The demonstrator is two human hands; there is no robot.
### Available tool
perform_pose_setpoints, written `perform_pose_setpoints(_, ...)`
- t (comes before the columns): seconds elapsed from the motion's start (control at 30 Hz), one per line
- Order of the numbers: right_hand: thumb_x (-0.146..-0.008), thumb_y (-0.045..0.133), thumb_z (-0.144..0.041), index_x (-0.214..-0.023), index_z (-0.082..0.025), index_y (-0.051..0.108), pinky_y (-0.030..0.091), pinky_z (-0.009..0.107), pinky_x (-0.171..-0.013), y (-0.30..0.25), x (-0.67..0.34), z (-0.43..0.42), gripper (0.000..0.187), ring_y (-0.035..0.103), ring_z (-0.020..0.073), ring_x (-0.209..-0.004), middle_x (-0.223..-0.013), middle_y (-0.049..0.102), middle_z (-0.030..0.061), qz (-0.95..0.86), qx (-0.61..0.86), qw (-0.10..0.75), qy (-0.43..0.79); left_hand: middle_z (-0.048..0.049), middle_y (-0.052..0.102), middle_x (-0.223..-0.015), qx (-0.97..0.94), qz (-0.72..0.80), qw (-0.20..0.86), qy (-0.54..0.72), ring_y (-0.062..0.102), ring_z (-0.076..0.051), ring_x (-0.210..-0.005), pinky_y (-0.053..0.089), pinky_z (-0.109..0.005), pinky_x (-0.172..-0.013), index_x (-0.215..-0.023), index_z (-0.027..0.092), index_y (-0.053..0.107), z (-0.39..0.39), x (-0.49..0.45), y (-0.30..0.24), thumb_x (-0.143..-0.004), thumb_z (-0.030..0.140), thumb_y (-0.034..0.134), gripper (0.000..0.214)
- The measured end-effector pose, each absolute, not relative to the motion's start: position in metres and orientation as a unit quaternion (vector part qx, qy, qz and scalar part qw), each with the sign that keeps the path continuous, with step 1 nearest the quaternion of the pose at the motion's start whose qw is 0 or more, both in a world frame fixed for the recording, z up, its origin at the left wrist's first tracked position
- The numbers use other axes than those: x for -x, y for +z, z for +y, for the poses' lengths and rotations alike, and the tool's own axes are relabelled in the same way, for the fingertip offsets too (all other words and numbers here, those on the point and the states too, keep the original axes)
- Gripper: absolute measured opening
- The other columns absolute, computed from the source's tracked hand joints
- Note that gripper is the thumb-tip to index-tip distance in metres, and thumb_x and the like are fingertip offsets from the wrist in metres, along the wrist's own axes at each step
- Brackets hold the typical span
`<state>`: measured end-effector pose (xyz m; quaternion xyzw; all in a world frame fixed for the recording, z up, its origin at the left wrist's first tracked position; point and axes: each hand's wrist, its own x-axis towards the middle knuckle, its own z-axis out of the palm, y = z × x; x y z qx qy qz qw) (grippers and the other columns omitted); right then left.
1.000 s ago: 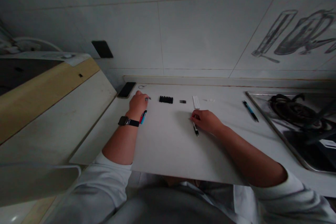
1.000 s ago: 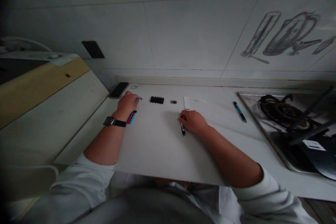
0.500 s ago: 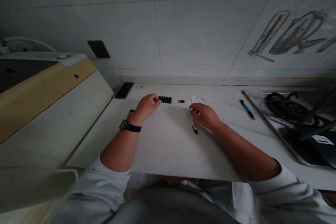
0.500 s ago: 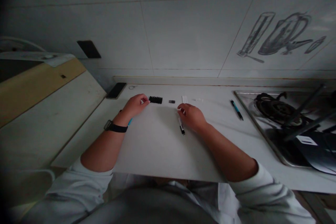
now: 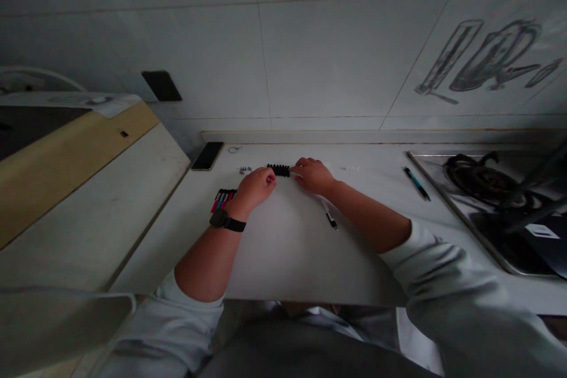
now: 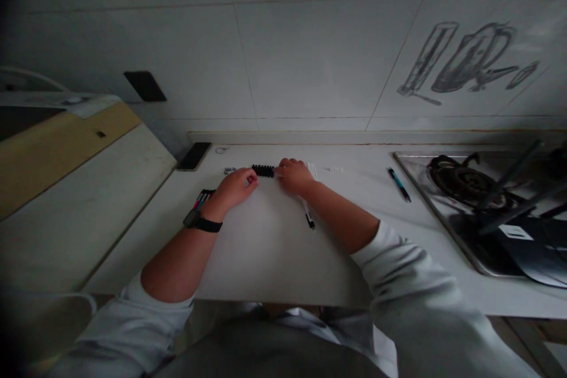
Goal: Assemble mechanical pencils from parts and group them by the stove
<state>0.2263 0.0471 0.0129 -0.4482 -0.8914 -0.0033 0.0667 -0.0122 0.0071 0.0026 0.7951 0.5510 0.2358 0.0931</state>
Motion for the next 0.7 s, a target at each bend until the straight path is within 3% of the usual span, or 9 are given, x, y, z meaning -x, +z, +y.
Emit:
perform_pose_setpoints(0.13,-0.101,0.055,-0.027,-0.125,-0.026,0.076,0.041,0.042,-0.095,0.009,-0.222,0.054,0.032,0.059,0.0307,-0.116,-0.132,0.066,0.0132,-0.887,0.456,0.070,-0.016,-0.0069,0.069,-0.094,-0.795,0.550,0.088,0.240,0.064,-0.023,-0.089,0.048,-0.034,-0.081,-0.091,0.021,0.067,0.009,0.014,0.002,-0.092,0.020,0.062,0.005)
perform_pose_setpoints(0.33,-0.099,0.057,-0.021,-0.126,-0.028,0.076,0.038,0.040,-0.094,0.004,-0.225,0.064,0.034,0.058,0.0288,-0.115,-0.130,0.068,0.0108,-0.899,0.430,0.079,-0.030,-0.0076,0.069,-0.095,-0.791,0.554,0.089,0.244,0.065,-0.024,-0.090,0.049,-0.036,-0.082,-0.091,0.021,0.066,0.009,0.015,0.002,-0.092,0.020,0.063,0.004)
perform_pose_setpoints(0.53,-0.102,0.055,-0.022,-0.113,-0.021,0.078,0.034,0.041,-0.096,0.004,-0.227,0.073,0.025,0.057,0.0287,-0.114,-0.126,0.070,0.0140,-0.935,0.338,0.078,-0.074,-0.0068,0.070,-0.097,-0.790,0.552,0.092,0.248,0.066,-0.023,-0.094,0.050,-0.036,-0.086,-0.092,0.022,0.066,0.009,0.014,0.004,-0.091,0.019,0.061,0.006)
perform_pose_setpoints(0.7,-0.106,0.049,-0.024,-0.118,-0.017,0.071,0.035,0.038,-0.096,0.016,-0.233,0.062,0.026,0.060,0.0259,-0.108,-0.118,0.072,0.0144,-0.927,0.346,0.129,-0.062,-0.0054,0.070,-0.092,-0.776,0.553,0.111,0.281,0.065,-0.022,-0.088,0.050,-0.035,-0.084,-0.092,0.021,0.066,0.010,0.012,0.006,-0.091,0.021,0.062,0.003)
